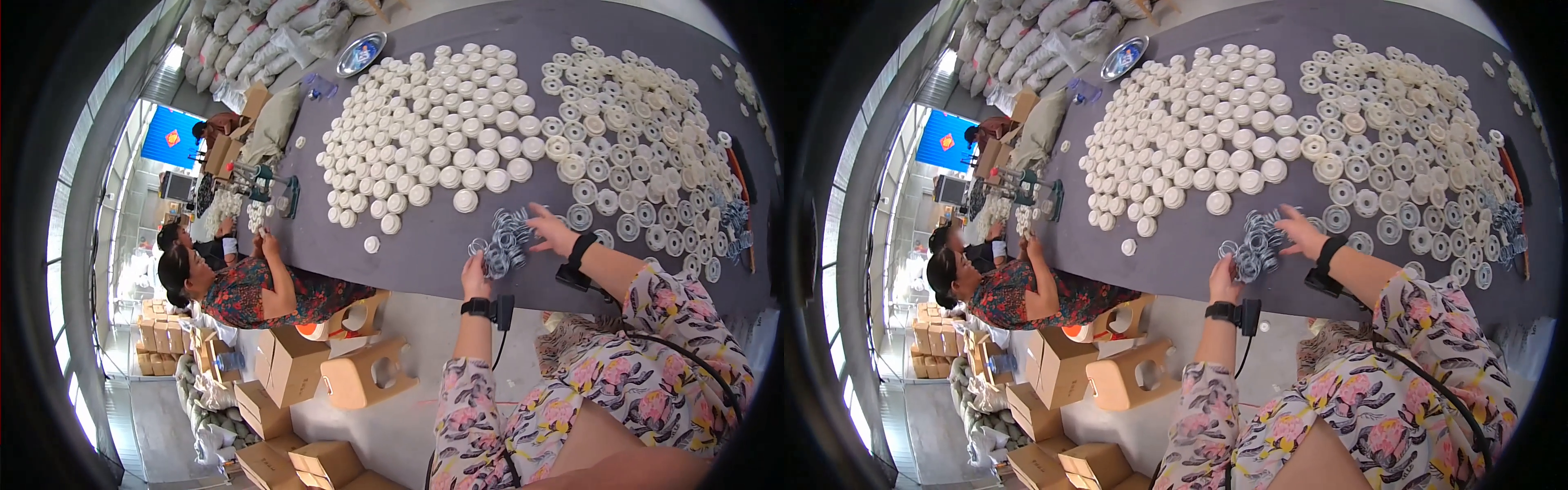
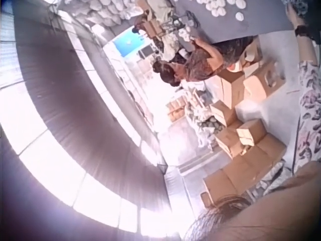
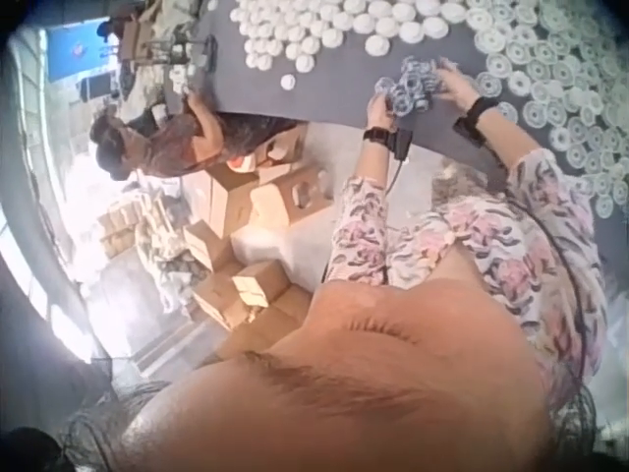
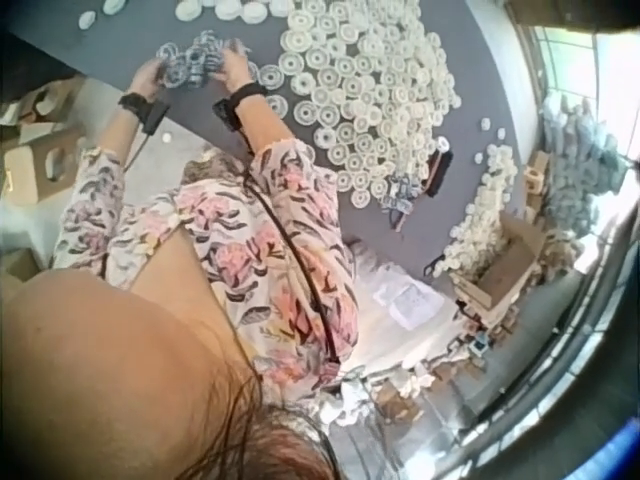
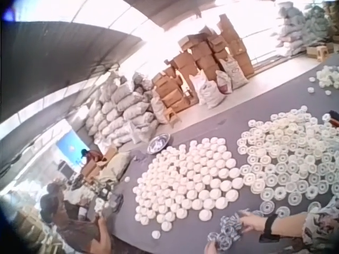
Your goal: Assembling metal springs into white plastic rings at a manufacturing table.
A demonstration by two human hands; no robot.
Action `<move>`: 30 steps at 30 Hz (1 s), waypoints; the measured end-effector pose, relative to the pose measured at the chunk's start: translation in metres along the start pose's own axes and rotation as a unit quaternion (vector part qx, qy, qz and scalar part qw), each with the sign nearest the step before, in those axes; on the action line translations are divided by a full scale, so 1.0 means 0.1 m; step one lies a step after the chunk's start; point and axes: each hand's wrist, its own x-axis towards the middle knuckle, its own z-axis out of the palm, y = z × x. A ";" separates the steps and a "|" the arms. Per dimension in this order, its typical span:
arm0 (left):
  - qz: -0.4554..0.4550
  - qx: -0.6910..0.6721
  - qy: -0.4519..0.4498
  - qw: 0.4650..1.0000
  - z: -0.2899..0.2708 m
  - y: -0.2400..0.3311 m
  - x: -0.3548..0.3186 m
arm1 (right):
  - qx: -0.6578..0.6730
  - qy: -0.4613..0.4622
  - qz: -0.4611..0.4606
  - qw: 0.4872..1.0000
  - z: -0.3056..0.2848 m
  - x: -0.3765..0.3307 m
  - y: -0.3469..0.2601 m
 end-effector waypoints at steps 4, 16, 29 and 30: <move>0.091 0.073 0.092 0.989 -0.01 -0.03 0.27 | 0.106 0.085 0.030 0.990 -0.14 0.14 0.10; 0.417 0.446 -0.029 0.792 0.64 0.01 -0.19 | -0.250 0.111 -0.050 0.960 0.01 -0.18 -0.23; 0.239 0.219 -0.134 0.936 1.22 -0.52 -0.64 | -0.115 0.121 -0.230 0.959 -0.51 -0.63 0.18; 0.221 0.232 -0.125 0.939 1.30 -0.55 -0.63 | -0.127 0.111 -0.202 0.965 -0.58 -0.69 0.15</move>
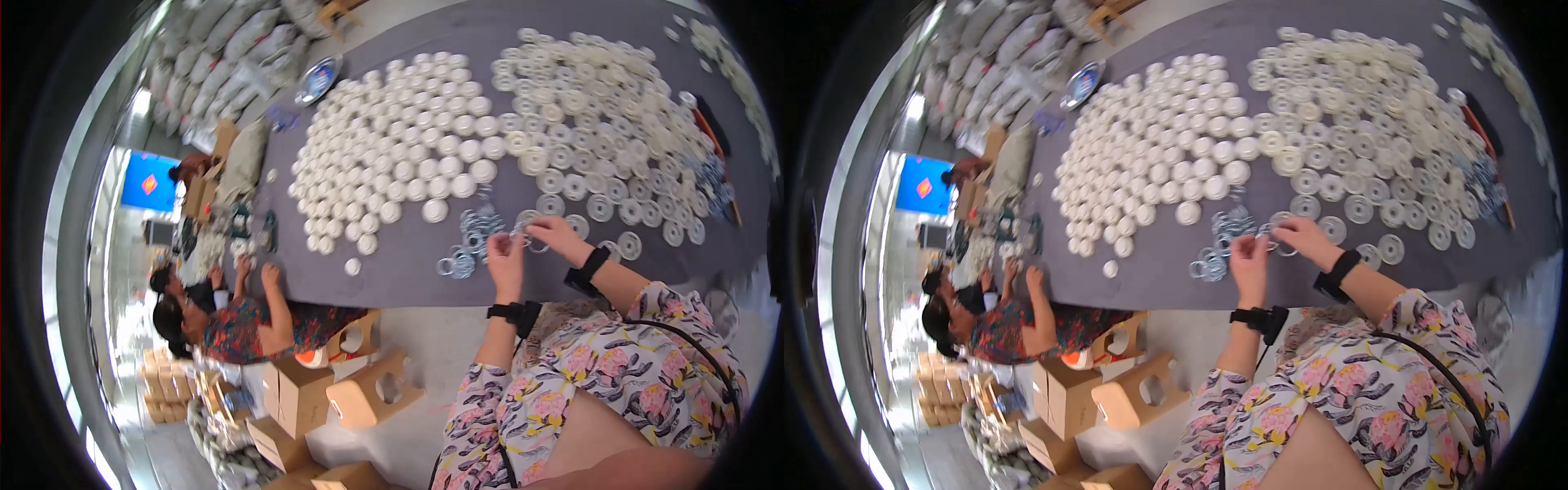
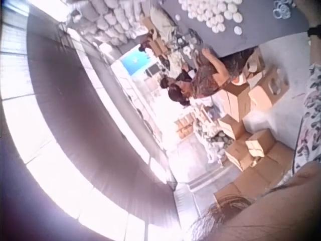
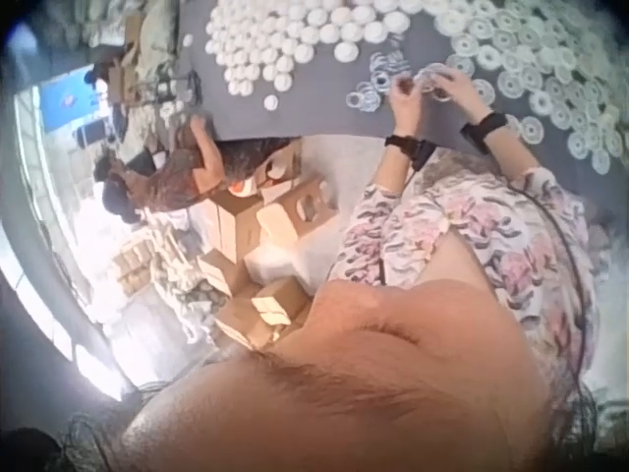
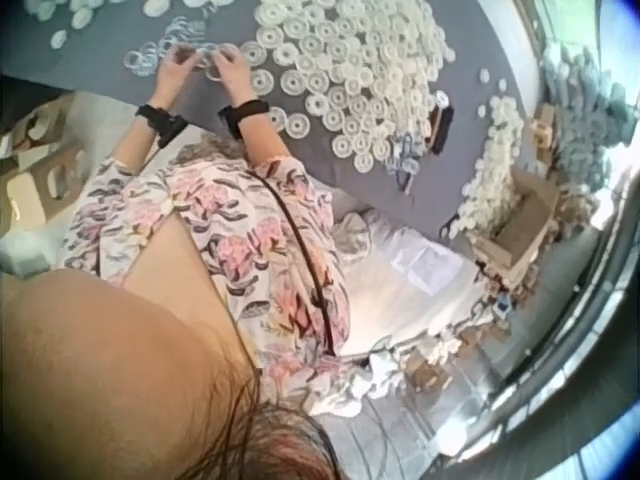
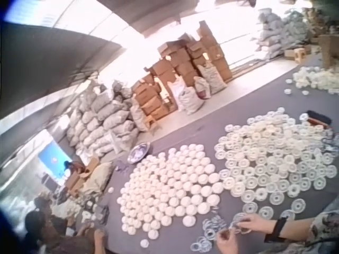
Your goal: Assembling metal springs into white plastic rings at a manufacturing table.
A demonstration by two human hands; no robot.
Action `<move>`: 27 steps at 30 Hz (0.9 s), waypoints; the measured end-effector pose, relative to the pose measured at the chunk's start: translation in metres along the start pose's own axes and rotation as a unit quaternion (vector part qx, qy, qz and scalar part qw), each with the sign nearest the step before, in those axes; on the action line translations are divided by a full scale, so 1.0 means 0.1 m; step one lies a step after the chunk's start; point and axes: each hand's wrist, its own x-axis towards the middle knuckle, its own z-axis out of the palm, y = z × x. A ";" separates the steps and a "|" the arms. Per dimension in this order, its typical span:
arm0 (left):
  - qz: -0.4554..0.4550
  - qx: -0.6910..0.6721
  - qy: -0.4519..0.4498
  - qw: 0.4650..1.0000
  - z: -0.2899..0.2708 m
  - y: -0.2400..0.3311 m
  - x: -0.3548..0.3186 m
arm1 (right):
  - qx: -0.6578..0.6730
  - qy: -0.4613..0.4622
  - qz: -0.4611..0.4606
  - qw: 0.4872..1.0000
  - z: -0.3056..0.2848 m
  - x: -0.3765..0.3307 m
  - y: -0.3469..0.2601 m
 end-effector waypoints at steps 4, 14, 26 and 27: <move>-0.064 0.045 -0.008 0.997 0.32 0.00 -0.05 | 0.047 -0.017 0.081 0.995 -0.33 -0.14 0.08; -0.017 0.106 -0.174 0.979 1.36 -0.50 0.02 | 0.267 0.029 0.204 0.941 -1.55 -0.17 0.65; 0.134 0.549 -0.033 0.824 1.84 -0.98 1.23 | 0.318 0.126 0.236 0.909 -2.98 -0.25 1.10; 0.133 0.551 -0.030 0.823 1.87 -1.01 1.26 | 0.318 0.122 0.237 0.910 -3.08 -0.21 1.14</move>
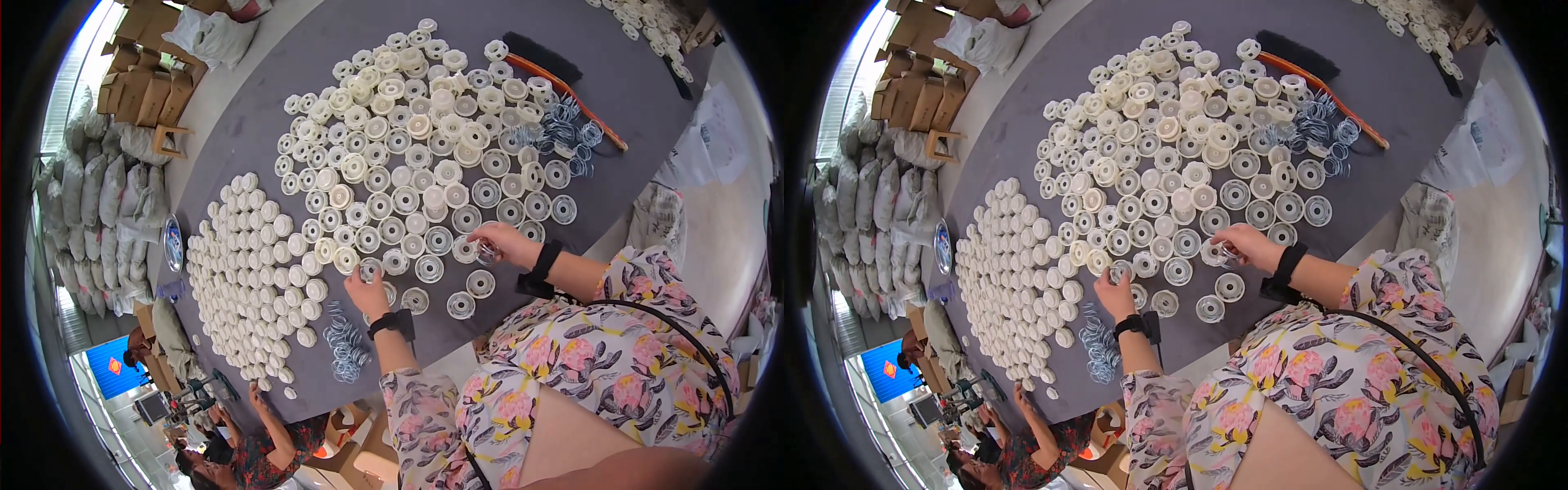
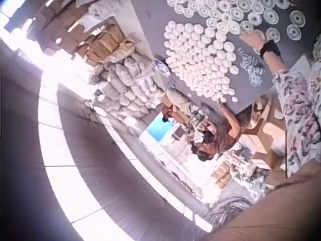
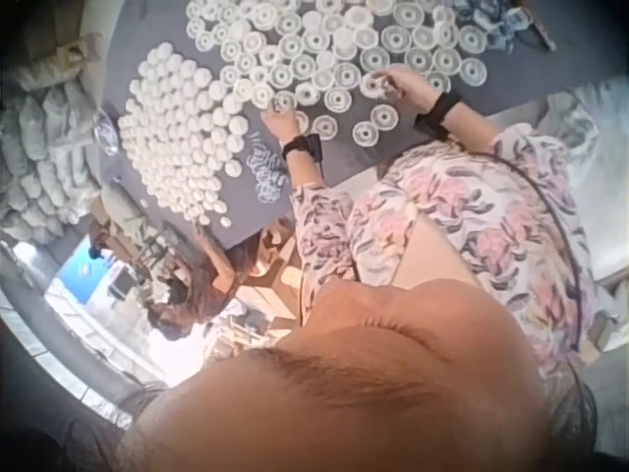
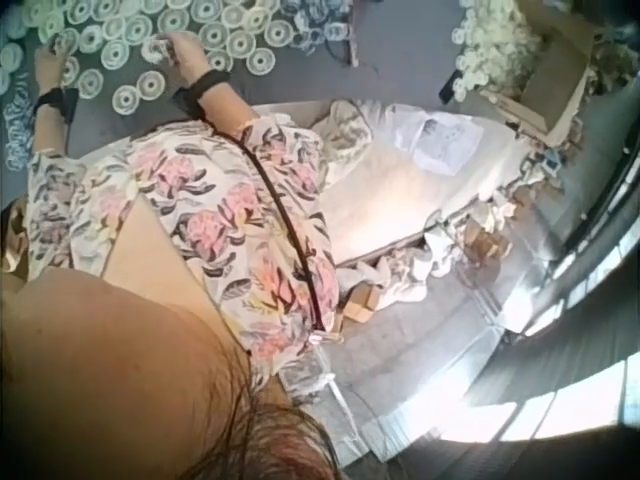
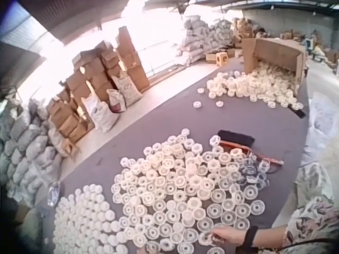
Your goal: Assembling metal springs into white plastic rings at a manufacturing table.
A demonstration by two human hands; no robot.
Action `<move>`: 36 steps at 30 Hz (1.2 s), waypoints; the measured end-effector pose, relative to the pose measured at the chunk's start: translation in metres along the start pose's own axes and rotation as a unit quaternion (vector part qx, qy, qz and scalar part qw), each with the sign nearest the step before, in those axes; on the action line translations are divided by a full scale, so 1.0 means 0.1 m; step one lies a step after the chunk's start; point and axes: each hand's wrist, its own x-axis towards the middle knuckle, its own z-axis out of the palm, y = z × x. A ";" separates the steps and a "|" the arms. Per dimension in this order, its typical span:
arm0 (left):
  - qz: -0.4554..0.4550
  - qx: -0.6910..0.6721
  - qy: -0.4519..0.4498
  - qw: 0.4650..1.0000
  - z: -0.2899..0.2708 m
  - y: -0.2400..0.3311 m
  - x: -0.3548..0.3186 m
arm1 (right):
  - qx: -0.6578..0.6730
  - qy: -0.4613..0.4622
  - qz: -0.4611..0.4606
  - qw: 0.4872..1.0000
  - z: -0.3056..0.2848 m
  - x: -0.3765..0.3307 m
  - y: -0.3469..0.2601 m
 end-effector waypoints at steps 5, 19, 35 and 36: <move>0.025 0.036 0.010 0.999 0.06 -0.18 0.00 | 0.026 -0.011 0.013 1.000 0.05 0.15 -0.11; -0.150 -0.577 -0.249 0.764 -0.17 0.12 -0.94 | 0.209 -0.140 0.142 0.957 0.99 0.40 0.59; -0.029 -0.463 -0.275 0.842 -0.28 -0.46 -0.46 | -0.015 0.013 -0.062 0.998 1.57 0.13 0.99; 0.016 -0.389 -0.271 0.880 -0.20 -0.51 -0.42 | -0.012 0.016 -0.064 0.998 1.59 0.10 0.99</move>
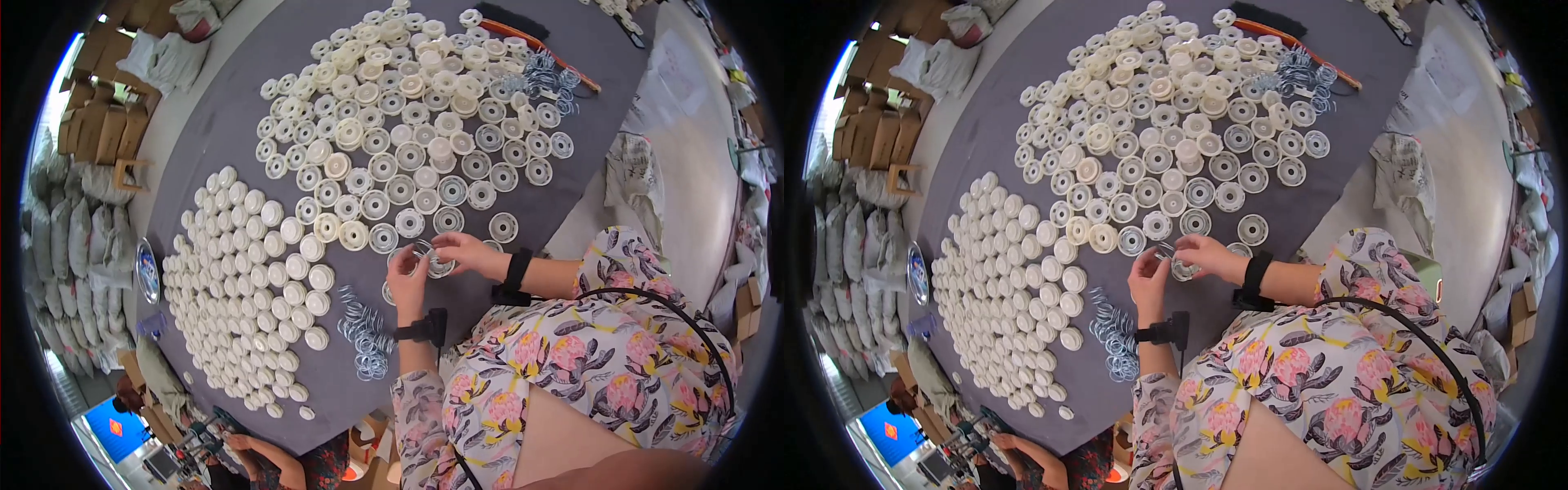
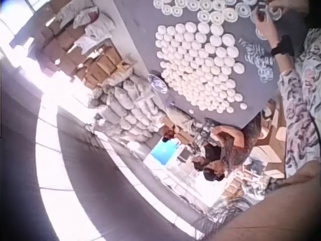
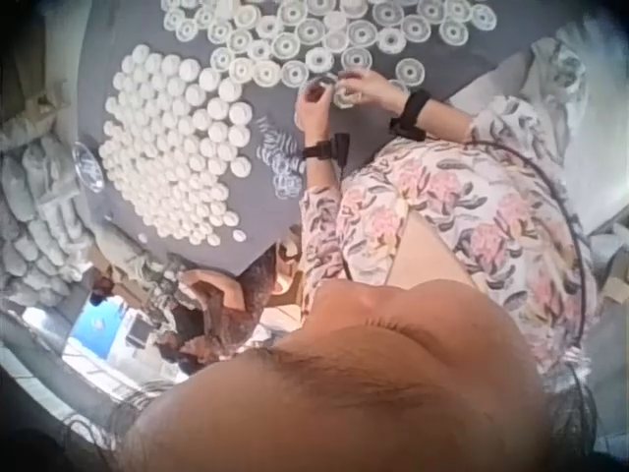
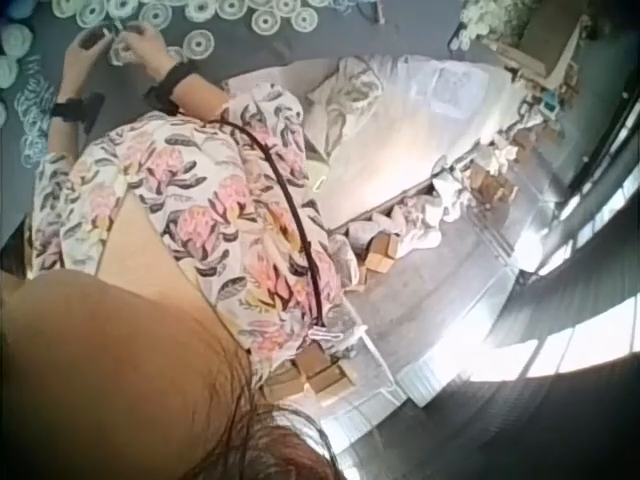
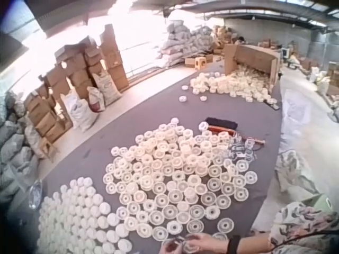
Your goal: Assembling metal springs into white plastic rings at a manufacturing table.
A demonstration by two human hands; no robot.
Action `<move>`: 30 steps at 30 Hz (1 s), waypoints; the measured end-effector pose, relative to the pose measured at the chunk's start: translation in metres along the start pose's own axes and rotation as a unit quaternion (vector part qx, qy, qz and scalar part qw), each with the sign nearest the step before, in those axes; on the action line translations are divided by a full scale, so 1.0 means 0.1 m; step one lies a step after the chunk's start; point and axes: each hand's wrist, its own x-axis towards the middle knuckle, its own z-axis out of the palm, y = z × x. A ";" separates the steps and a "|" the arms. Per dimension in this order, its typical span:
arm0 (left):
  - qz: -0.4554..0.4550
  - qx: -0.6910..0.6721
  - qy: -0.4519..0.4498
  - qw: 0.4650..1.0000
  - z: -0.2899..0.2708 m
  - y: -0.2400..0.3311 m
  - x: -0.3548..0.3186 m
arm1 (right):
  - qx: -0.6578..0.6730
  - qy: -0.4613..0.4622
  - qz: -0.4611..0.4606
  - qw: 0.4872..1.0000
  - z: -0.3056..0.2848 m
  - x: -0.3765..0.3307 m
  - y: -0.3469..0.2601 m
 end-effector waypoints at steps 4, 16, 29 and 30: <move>0.064 0.033 -0.132 0.989 0.21 0.28 0.04 | 0.038 -0.032 -0.070 0.996 -0.14 0.03 -0.08; 0.136 0.528 0.044 0.837 0.41 0.30 0.58 | 0.049 0.085 -0.109 0.989 -0.43 0.21 -0.24; -0.148 -0.615 -0.119 0.765 0.43 0.03 0.26 | -0.473 0.034 -0.402 0.784 -0.28 0.28 -0.21; -0.163 -0.498 -0.054 0.850 0.44 0.02 0.24 | -0.443 0.032 -0.403 0.800 -0.29 0.29 -0.16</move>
